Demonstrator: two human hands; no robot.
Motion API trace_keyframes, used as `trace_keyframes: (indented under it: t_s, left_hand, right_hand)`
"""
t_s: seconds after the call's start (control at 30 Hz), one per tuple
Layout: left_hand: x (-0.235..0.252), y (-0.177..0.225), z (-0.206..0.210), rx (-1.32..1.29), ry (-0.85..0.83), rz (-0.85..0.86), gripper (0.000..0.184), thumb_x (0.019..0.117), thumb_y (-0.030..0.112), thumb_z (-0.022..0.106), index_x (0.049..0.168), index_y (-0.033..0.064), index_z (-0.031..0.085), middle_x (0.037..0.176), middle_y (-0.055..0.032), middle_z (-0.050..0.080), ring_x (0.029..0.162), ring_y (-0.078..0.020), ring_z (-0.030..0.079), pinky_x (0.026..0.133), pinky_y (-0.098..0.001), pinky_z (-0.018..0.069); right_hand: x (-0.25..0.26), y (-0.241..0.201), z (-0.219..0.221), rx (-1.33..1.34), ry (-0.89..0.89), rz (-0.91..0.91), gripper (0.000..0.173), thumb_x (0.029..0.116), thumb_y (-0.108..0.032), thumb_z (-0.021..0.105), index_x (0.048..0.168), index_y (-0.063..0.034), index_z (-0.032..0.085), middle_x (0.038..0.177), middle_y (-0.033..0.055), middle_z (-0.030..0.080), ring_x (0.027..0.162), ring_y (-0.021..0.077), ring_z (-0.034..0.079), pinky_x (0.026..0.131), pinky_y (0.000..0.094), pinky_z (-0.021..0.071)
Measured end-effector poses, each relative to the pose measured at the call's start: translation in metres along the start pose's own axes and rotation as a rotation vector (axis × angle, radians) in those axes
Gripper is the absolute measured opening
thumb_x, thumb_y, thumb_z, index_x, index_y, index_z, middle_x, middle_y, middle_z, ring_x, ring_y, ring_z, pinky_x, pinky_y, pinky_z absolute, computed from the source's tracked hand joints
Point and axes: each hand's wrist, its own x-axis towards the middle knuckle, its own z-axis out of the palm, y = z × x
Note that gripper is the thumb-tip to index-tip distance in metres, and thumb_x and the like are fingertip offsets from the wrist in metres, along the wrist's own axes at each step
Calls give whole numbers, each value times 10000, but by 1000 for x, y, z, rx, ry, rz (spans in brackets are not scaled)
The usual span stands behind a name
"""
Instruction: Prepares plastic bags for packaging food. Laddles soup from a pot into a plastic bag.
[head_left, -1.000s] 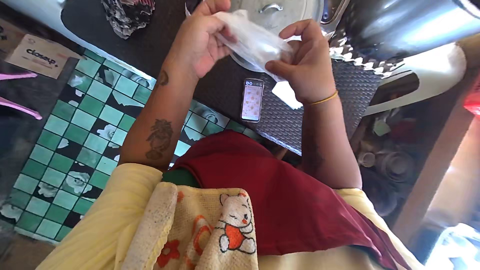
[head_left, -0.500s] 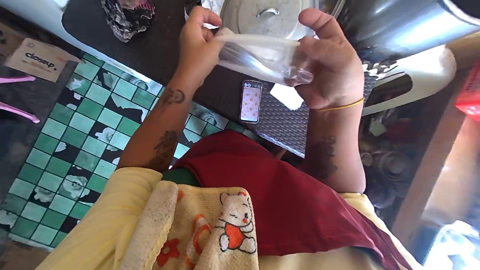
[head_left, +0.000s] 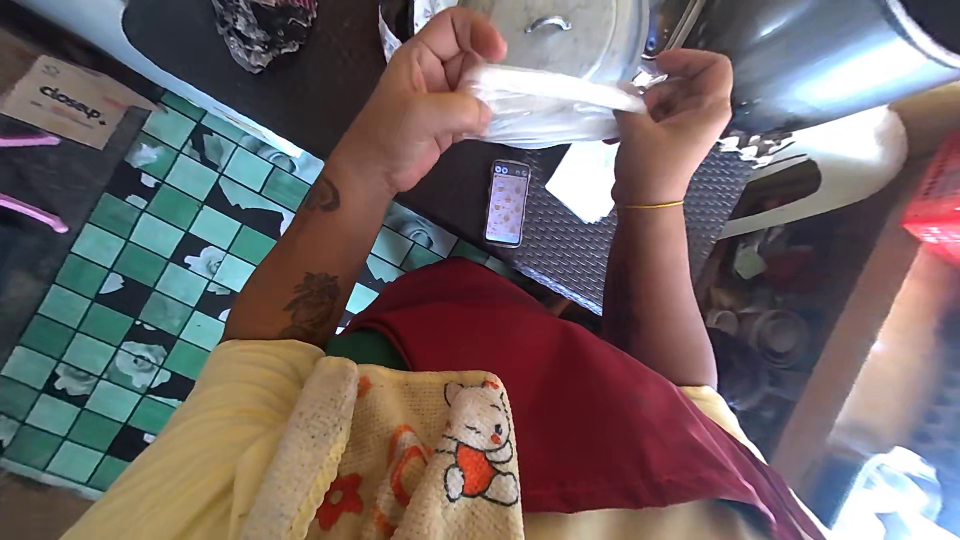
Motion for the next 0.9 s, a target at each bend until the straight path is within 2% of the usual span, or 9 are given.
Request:
trace_keyframes:
  t_s: [0.03, 0.07, 0.13, 0.2, 0.3, 0.43, 0.63, 0.9]
  left_hand:
    - [0, -1, -1, 140, 13, 28, 369, 815, -85, 630, 1125, 92, 532, 922, 28, 665, 844, -76, 660, 801, -286, 585]
    - [1, -2, -1, 306, 47, 61, 375, 795, -92, 631, 1124, 63, 537, 872, 37, 645, 776, -46, 630, 725, -232, 557]
    - [2, -10, -4, 610, 135, 156, 334, 792, -45, 624, 1121, -3, 577, 740, 48, 554, 614, -7, 497, 559, -160, 416]
    - [3, -16, -5, 752, 215, 221, 285, 827, -13, 607, 1111, -36, 598, 684, 38, 511, 565, -4, 438, 521, -158, 358]
    - [5, -19, -6, 742, 306, 281, 244, 896, 27, 637, 1115, -60, 574, 665, 36, 506, 552, -2, 437, 522, -164, 373]
    - [7, -17, -5, 733, 404, 317, 308, 952, 119, 685, 1150, -75, 551, 672, 52, 519, 553, -2, 457, 541, -169, 413]
    - [4, -20, -6, 705, 472, 365, 315, 967, 131, 676, 1148, -81, 530, 644, 63, 483, 528, 1, 427, 512, -171, 391]
    - [5, -25, -4, 731, 462, 396, 292, 969, 137, 683, 1104, -79, 540, 643, 46, 485, 534, -7, 435, 515, -173, 391]
  right_hand:
    - [1, -2, 0, 30, 20, -8, 395, 839, -94, 763, 1169, 5, 569, 760, -78, 588, 610, 19, 571, 580, 219, 541]
    - [2, -4, -1, 62, 34, -22, 380, 839, -80, 764, 1156, 2, 570, 763, -77, 592, 620, 21, 576, 594, 220, 546]
    - [3, -8, 1, 120, 44, -74, 360, 845, -46, 761, 1140, 8, 561, 772, -66, 602, 629, 23, 578, 613, 217, 547]
    - [3, -10, 6, 120, 48, -137, 334, 857, -28, 745, 1134, 25, 567, 775, -58, 605, 632, 19, 577, 613, 207, 541]
    - [0, -11, 11, 69, 54, -212, 300, 868, -13, 725, 1123, 49, 579, 784, -55, 604, 637, -6, 556, 613, 177, 516]
    - [-7, -9, 15, -5, 37, -242, 308, 869, -31, 731, 1121, 75, 590, 790, -34, 606, 650, -8, 559, 619, 165, 513]
    - [-19, -8, 19, -108, 11, -255, 303, 878, -45, 729, 1121, 94, 611, 784, -1, 607, 662, 11, 569, 631, 174, 513]
    - [-21, -11, 11, -161, 39, -312, 265, 911, -60, 725, 1100, 96, 626, 797, 24, 619, 678, 21, 583, 641, 177, 522]
